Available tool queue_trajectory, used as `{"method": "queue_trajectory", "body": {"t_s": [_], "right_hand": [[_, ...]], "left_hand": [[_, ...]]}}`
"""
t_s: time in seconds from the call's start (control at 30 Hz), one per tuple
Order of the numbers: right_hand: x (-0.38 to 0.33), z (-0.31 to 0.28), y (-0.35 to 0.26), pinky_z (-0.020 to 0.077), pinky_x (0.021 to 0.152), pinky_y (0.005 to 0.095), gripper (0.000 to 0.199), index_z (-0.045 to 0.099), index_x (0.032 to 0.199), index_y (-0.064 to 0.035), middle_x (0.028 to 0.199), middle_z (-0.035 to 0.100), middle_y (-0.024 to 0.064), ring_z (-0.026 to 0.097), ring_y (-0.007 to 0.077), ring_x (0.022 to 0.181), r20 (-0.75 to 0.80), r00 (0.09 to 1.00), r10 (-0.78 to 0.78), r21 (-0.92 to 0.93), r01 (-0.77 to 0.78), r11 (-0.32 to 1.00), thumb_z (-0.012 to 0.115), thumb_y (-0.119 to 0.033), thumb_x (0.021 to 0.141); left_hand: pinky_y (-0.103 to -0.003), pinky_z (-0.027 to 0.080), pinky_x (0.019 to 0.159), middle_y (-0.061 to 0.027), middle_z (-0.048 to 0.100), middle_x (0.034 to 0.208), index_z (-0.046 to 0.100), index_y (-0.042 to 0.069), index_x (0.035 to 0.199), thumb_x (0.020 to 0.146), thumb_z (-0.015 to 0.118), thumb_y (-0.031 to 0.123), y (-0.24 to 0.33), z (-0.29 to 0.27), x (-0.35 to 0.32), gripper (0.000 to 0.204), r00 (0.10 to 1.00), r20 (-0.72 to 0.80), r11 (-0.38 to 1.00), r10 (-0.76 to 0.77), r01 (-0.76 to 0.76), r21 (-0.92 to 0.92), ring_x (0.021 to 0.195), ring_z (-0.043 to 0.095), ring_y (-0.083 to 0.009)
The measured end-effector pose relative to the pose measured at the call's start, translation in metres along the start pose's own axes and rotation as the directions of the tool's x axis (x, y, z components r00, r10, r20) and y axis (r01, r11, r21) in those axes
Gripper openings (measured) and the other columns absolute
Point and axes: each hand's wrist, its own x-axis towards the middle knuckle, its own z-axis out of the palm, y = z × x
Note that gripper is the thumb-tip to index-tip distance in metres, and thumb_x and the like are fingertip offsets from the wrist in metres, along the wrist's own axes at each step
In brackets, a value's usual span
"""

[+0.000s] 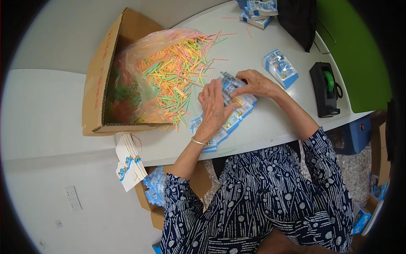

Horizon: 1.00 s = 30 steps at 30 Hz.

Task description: Packaging bundles of colored wooden sticks into small plastic bags at a desk.

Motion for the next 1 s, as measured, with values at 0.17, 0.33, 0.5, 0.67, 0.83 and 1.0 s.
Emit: {"method": "queue_trajectory", "body": {"t_s": [0.17, 0.33, 0.5, 0.67, 0.83, 1.0], "right_hand": [[-0.016, 0.018, 0.004, 0.0426, 0.082, 0.0388, 0.062, 0.051, 0.110, 0.0010, 0.101, 0.056, 0.0245, 0.055, 0.0342, 0.098, -0.068, 0.996, -0.054, 0.022, 0.056, 0.998, 0.072, -0.039, 0.068], [-0.021, 0.022, 0.000, 0.0405, 0.091, 0.0391, 0.065, 0.043, 0.116, 0.0034, 0.106, 0.053, 0.0258, 0.053, 0.0351, 0.104, -0.161, 0.986, 0.045, 0.154, -0.020, 0.988, 0.072, -0.030, 0.068], [-0.030, 0.002, 0.010, 0.0426, 0.091, 0.0295, 0.060, 0.043, 0.125, 0.0009, 0.112, 0.058, 0.0118, 0.056, 0.0171, 0.104, -0.167, 0.986, 0.026, 0.496, 0.061, 0.866, 0.069, -0.019, 0.074], [-0.038, -0.011, 0.000, 0.0436, 0.090, 0.0266, 0.063, 0.042, 0.129, -0.0016, 0.114, 0.059, 0.0069, 0.056, 0.0125, 0.103, -0.195, 0.980, -0.037, 0.778, 0.178, 0.603, 0.072, -0.013, 0.076], [-0.049, -0.005, 0.006, 0.0424, 0.093, 0.0273, 0.066, 0.040, 0.132, -0.0020, 0.118, 0.057, 0.0070, 0.055, 0.0136, 0.105, -0.090, 0.994, -0.067, 0.785, 0.112, 0.609, 0.073, -0.015, 0.076], [-0.056, -0.009, 0.001, 0.0422, 0.094, 0.0296, 0.067, 0.042, 0.132, -0.0034, 0.117, 0.058, 0.0068, 0.053, 0.0143, 0.109, 0.039, 0.995, -0.089, 0.645, 0.043, 0.763, 0.075, -0.019, 0.076]], "left_hand": [[-0.047, 0.023, 0.100, -0.0237, 0.041, 0.128, 0.029, -0.005, 0.135, 0.067, 0.077, 0.041, 0.004, 0.001, 0.000, 0.095, 0.997, -0.069, 1.000, 0.013, -0.012, 0.015, 0.119, 0.036, -0.0363], [-0.047, 0.022, 0.100, -0.0239, 0.040, 0.127, 0.026, -0.005, 0.136, 0.067, 0.078, 0.038, 0.009, 0.002, -0.003, 0.097, 0.989, -0.139, 0.996, 0.048, -0.038, 0.075, 0.119, 0.036, -0.0357], [-0.046, 0.026, 0.103, -0.0228, 0.039, 0.130, 0.024, -0.006, 0.137, 0.070, 0.078, 0.031, 0.018, -0.013, 0.010, 0.094, 0.984, -0.128, 0.977, -0.125, 0.100, -0.190, 0.121, 0.037, -0.0357], [-0.038, 0.034, 0.102, -0.0192, 0.044, 0.130, 0.026, -0.007, 0.135, 0.075, 0.074, 0.031, 0.013, -0.010, 0.029, 0.086, 0.963, 0.206, 0.646, -0.171, 0.268, -0.715, 0.119, 0.044, -0.0307], [-0.037, 0.038, 0.099, -0.0228, 0.050, 0.124, 0.029, -0.007, 0.134, 0.081, 0.066, 0.024, 0.033, -0.002, 0.027, 0.072, 0.951, 0.308, 0.693, 0.017, 0.211, -0.689, 0.114, 0.051, -0.0321], [-0.038, 0.038, 0.100, -0.0287, 0.041, 0.130, 0.016, -0.014, 0.136, 0.087, 0.061, 0.023, 0.024, 0.012, 0.012, 0.076, 0.971, 0.235, 0.909, 0.032, 0.069, -0.412, 0.116, 0.049, -0.0357]]}}
